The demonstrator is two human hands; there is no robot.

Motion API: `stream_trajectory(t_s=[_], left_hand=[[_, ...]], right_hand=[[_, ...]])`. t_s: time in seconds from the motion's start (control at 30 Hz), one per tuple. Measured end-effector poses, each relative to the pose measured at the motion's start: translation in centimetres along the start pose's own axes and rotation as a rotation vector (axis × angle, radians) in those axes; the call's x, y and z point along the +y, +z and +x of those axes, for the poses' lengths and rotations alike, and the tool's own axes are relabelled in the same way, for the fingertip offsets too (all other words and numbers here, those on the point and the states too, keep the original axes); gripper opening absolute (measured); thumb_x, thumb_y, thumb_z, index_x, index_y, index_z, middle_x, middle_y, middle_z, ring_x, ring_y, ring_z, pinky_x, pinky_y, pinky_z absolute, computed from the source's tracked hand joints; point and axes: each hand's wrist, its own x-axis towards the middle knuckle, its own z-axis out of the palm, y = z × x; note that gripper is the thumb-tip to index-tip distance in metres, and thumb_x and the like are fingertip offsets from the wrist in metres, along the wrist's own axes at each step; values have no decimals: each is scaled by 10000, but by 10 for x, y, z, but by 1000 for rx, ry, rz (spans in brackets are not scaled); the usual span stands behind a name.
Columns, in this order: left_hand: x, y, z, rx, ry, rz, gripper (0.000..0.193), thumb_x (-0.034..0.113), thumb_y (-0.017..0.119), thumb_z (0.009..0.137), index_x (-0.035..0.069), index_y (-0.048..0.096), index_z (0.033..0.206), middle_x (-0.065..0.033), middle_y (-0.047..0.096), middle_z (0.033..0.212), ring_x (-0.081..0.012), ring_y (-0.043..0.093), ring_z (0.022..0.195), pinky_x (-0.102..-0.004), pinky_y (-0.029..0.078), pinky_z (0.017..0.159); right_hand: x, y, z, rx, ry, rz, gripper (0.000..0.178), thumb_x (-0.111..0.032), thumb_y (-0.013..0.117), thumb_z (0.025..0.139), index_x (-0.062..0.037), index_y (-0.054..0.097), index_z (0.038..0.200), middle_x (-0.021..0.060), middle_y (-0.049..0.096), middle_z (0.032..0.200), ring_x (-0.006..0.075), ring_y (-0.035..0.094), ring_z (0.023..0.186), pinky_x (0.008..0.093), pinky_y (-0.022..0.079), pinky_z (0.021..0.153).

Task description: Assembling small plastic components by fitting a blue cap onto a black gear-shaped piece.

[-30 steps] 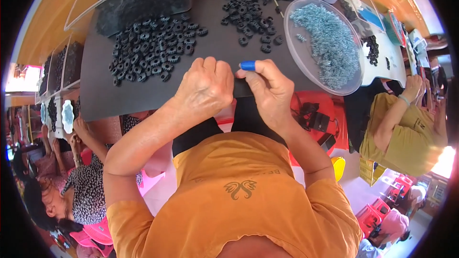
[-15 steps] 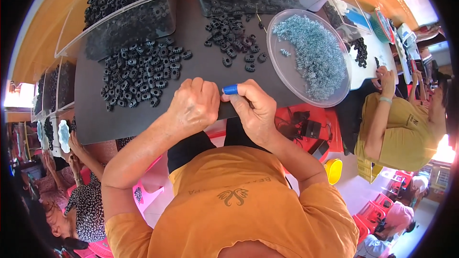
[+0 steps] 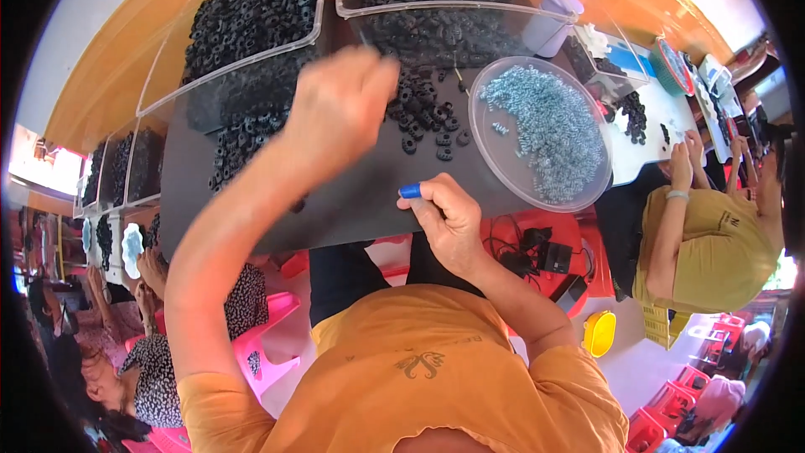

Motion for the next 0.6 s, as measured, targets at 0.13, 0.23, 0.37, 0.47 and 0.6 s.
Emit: stream_trajectory(t_s=[0.13, 0.23, 0.37, 0.47, 0.6], left_hand=[[-42, -2, 67, -46, -184, 219, 271, -14, 580, 740, 35, 561, 1006, -160, 597, 889, -336, 599, 809, -407, 489, 665], [-49, 5, 69, 111, -65, 213, 387, -51, 589, 734, 0, 520, 1111, -226, 570, 958, -394, 578, 860, -444, 481, 678], [-22, 18, 15, 91, -53, 61, 165, 3, 585, 696, 67, 608, 847, -91, 579, 727, -285, 592, 699, -381, 485, 607], [-8, 34, -33, -40, -184, -34, 147, -14, 566, 659, 67, 605, 775, -77, 545, 691, -275, 564, 656, -394, 463, 574], [22, 40, -56, -226, -238, -165, 206, 72, 709, 663, 57, 645, 858, -91, 563, 723, -283, 585, 700, -375, 471, 599]], right_hand=[[-5, 3, 3, 7, -7, 16, 133, 95, 584, 804, 2, 609, 896, 73, 619, 774, 184, 573, 688, 274, 461, 605], [-2, 1, 4, 31, -33, 33, 137, 99, 584, 803, -1, 611, 893, 75, 619, 774, 183, 568, 686, 274, 461, 605], [0, 0, 4, 35, -17, 23, 148, 104, 588, 798, -5, 609, 896, 76, 618, 771, 183, 556, 672, 277, 454, 592], [1, 2, 4, 18, -44, 7, 158, 108, 588, 793, -7, 609, 900, 77, 616, 766, 188, 553, 670, 279, 451, 586], [-4, 0, 1, 20, -28, 10, 168, 111, 590, 782, -9, 610, 898, 74, 613, 752, 207, 547, 671, 289, 444, 586]])
